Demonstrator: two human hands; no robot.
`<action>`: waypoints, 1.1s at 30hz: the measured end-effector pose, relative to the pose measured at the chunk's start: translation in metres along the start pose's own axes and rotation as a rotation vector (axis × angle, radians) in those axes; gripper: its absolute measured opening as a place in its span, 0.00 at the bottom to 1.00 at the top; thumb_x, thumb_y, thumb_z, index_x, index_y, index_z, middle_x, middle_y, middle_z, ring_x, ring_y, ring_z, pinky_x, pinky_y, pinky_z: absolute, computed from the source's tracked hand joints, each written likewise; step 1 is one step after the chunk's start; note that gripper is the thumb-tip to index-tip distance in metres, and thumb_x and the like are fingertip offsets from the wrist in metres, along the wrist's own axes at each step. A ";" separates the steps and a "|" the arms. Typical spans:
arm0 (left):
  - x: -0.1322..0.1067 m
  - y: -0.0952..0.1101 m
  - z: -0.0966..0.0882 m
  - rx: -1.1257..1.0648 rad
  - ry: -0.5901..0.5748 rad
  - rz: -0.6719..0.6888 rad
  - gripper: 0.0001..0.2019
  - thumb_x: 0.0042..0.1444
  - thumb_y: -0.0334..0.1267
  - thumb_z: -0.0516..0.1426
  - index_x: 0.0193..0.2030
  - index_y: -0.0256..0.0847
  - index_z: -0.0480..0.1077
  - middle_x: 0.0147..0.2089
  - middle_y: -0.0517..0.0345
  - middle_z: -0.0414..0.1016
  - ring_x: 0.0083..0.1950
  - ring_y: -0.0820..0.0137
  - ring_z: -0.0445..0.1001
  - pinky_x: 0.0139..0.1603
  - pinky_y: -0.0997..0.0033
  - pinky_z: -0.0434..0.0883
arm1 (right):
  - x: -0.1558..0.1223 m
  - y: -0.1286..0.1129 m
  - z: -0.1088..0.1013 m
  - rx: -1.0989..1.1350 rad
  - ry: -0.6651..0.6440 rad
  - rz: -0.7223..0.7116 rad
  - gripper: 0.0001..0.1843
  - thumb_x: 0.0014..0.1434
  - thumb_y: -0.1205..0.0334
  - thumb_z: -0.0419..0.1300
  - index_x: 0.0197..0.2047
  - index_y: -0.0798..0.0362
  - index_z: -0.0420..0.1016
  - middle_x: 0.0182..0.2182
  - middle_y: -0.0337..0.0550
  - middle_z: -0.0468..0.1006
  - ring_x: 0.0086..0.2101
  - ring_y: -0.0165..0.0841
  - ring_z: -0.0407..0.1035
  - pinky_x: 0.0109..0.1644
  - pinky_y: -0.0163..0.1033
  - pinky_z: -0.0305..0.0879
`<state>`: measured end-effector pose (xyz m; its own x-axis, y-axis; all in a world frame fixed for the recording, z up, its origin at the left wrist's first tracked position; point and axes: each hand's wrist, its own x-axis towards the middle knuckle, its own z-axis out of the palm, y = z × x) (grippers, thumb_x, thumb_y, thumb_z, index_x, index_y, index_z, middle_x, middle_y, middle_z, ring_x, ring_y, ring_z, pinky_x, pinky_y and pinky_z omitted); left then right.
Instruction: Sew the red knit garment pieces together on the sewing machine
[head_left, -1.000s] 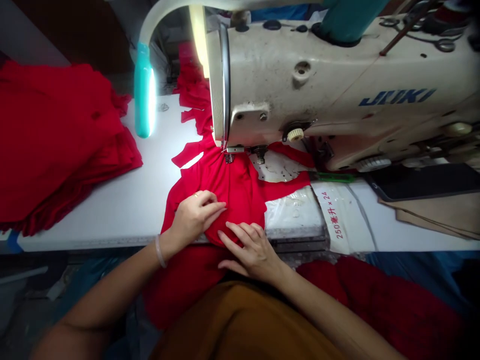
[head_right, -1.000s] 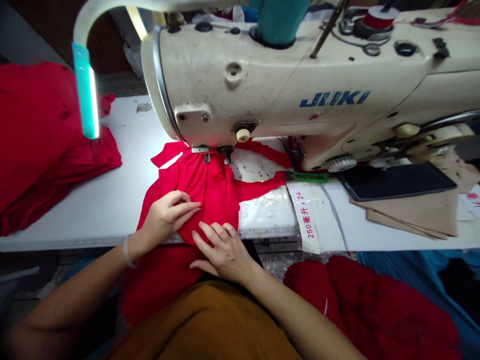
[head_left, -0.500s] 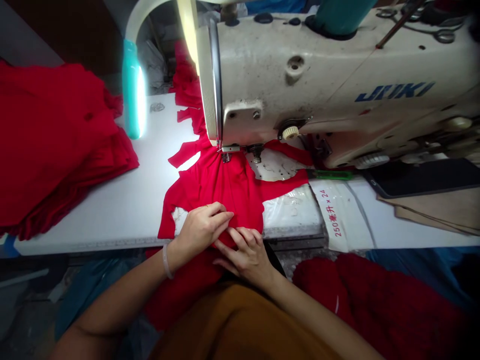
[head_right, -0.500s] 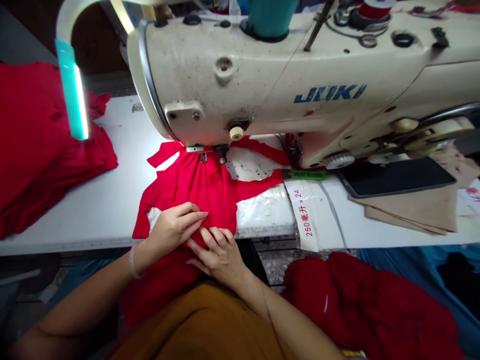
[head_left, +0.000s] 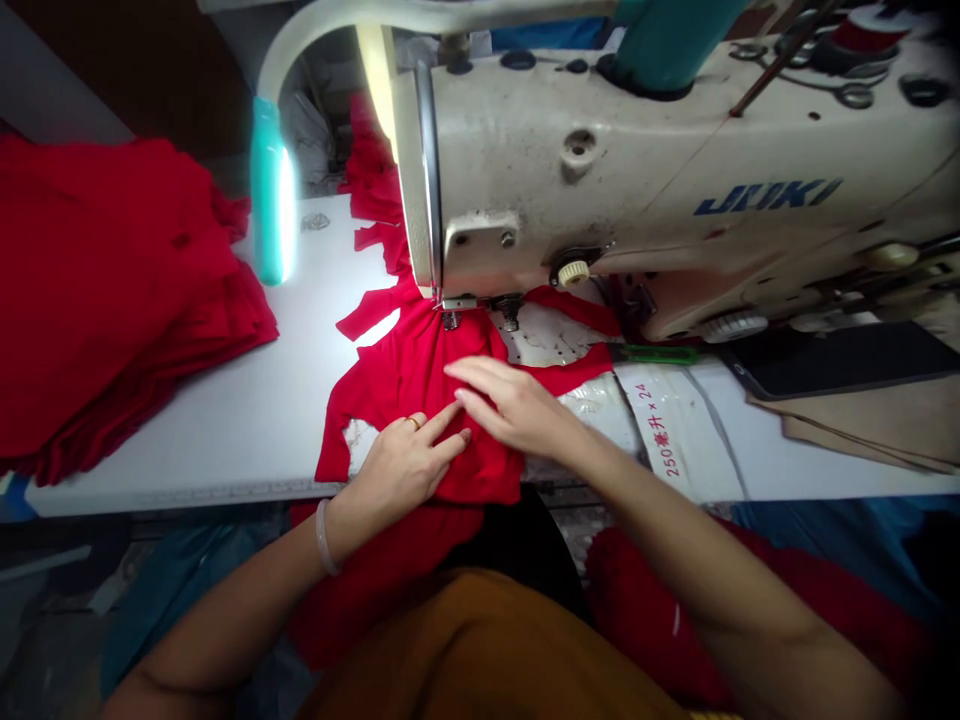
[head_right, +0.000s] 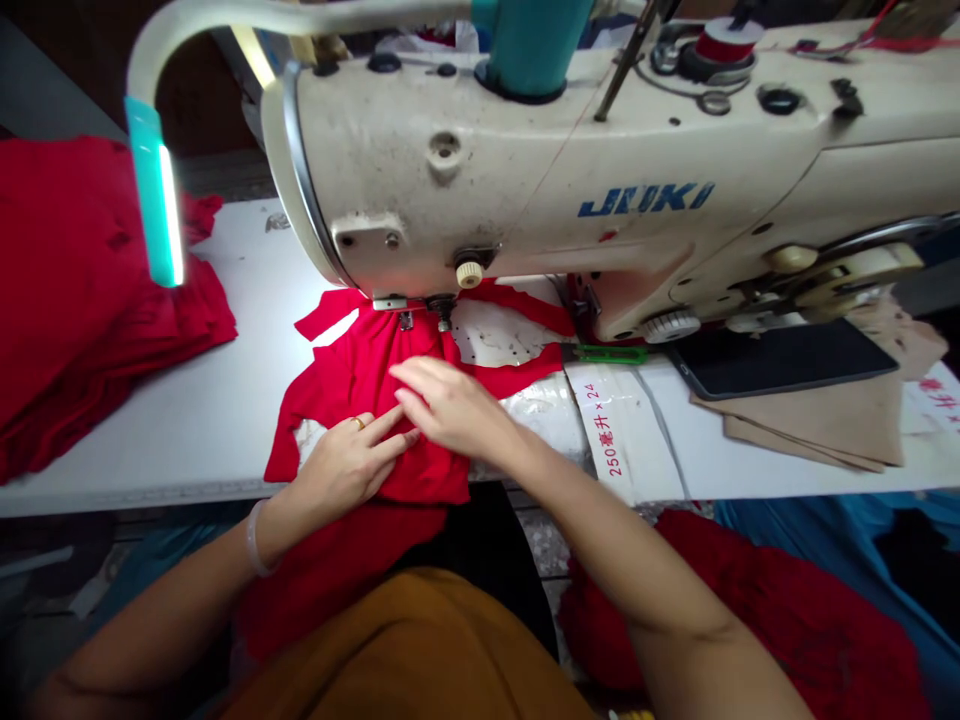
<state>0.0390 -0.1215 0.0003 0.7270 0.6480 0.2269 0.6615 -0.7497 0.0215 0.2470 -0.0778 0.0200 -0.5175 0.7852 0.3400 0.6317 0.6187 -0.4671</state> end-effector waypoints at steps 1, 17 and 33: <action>0.000 0.000 0.000 -0.008 -0.003 0.000 0.15 0.64 0.30 0.52 0.54 0.41 0.73 0.64 0.47 0.70 0.34 0.65 0.71 0.32 0.64 0.70 | 0.009 0.012 0.000 -0.133 -0.023 0.085 0.19 0.66 0.68 0.46 0.54 0.61 0.73 0.49 0.59 0.76 0.50 0.43 0.72 0.53 0.48 0.71; 0.021 -0.030 0.007 -0.053 0.018 -0.048 0.14 0.63 0.30 0.52 0.52 0.41 0.73 0.63 0.49 0.71 0.41 0.66 0.76 0.39 0.65 0.75 | 0.022 0.028 0.032 -0.347 -0.030 -0.024 0.21 0.67 0.66 0.50 0.59 0.59 0.71 0.56 0.56 0.72 0.56 0.45 0.64 0.60 0.50 0.64; 0.055 -0.090 0.016 -0.073 0.050 -0.072 0.15 0.68 0.35 0.50 0.54 0.43 0.74 0.61 0.53 0.73 0.51 0.66 0.77 0.41 0.71 0.74 | -0.015 0.003 0.039 -0.311 0.080 -0.137 0.17 0.67 0.66 0.52 0.54 0.60 0.76 0.51 0.56 0.77 0.53 0.43 0.68 0.56 0.49 0.65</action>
<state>0.0225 -0.0163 -0.0052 0.6668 0.6944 0.2703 0.6952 -0.7104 0.1099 0.2339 -0.0887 -0.0178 -0.5704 0.6863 0.4513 0.7115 0.6874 -0.1460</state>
